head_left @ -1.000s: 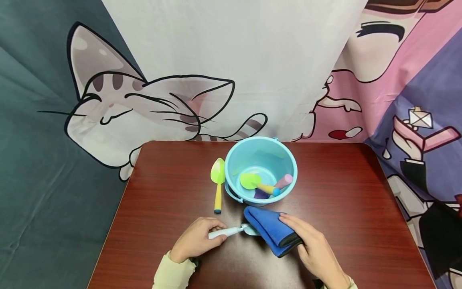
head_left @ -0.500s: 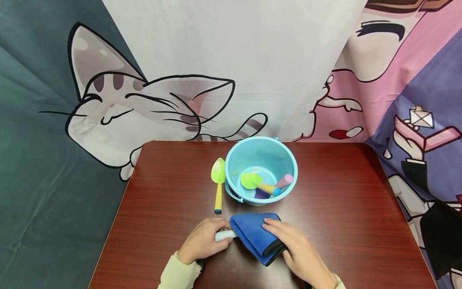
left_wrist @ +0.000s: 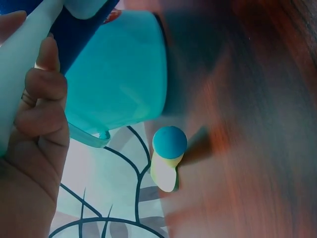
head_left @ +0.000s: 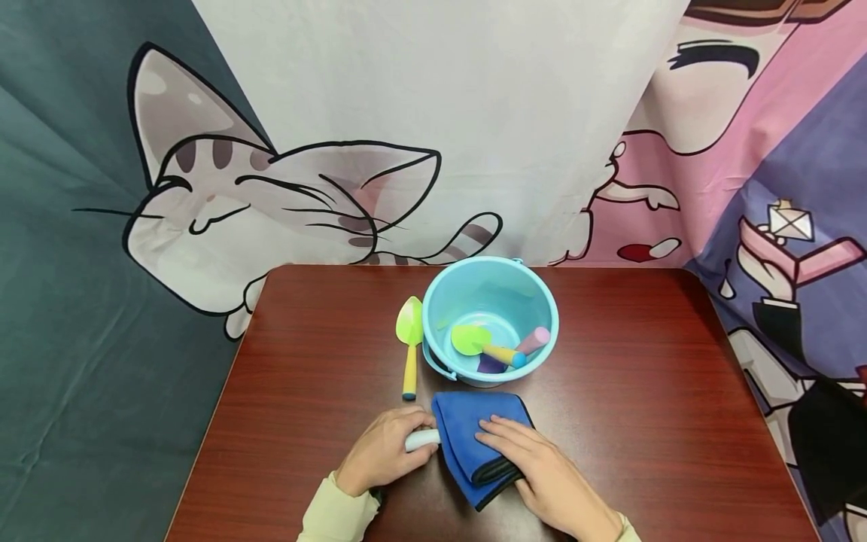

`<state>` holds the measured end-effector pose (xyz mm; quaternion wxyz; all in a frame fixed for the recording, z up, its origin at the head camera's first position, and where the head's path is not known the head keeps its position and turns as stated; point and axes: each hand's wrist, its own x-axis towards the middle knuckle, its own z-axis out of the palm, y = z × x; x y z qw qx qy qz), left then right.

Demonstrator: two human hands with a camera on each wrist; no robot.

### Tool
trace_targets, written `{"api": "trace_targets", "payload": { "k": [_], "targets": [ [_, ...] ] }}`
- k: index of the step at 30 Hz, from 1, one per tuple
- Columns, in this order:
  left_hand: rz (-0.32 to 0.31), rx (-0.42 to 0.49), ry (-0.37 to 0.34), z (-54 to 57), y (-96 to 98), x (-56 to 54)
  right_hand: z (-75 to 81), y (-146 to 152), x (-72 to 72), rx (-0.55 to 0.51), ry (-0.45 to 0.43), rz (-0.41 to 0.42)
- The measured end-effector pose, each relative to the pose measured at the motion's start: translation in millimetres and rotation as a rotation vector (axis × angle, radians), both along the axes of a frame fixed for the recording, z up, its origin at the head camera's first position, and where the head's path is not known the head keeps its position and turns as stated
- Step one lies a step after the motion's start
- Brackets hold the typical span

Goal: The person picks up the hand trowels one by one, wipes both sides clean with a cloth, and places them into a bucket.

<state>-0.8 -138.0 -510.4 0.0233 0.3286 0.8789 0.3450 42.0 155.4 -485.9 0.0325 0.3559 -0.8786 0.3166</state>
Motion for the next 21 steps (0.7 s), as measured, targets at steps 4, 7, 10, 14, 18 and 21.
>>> {"api": "trace_targets", "payload": {
  "k": [4,7,10,14,18,21],
  "targets": [
    [-0.015,0.025,0.005,-0.4,-1.1,-0.2,-3.0,0.9,-1.7,0.004,-0.032,-0.016],
    [-0.023,0.046,0.010,-1.3,-2.1,-0.2,-6.2,4.4,-3.6,-0.005,-0.052,-0.031],
    [-0.023,0.071,0.021,-2.8,-3.9,-0.4,-9.4,9.6,-5.1,-0.012,-0.052,-0.048],
    [-0.015,0.099,0.042,-3.4,-7.1,-1.2,-12.2,17.8,-5.6,-0.009,-0.049,-0.085],
    [-0.004,0.106,0.039,-1.6,-10.7,-2.7,-12.7,26.4,-4.4,-0.007,-0.036,-0.136],
    [0.007,0.104,0.013,0.4,-14.1,-3.7,-11.6,32.3,-3.3,-0.012,-0.018,-0.175]
  ]
}}
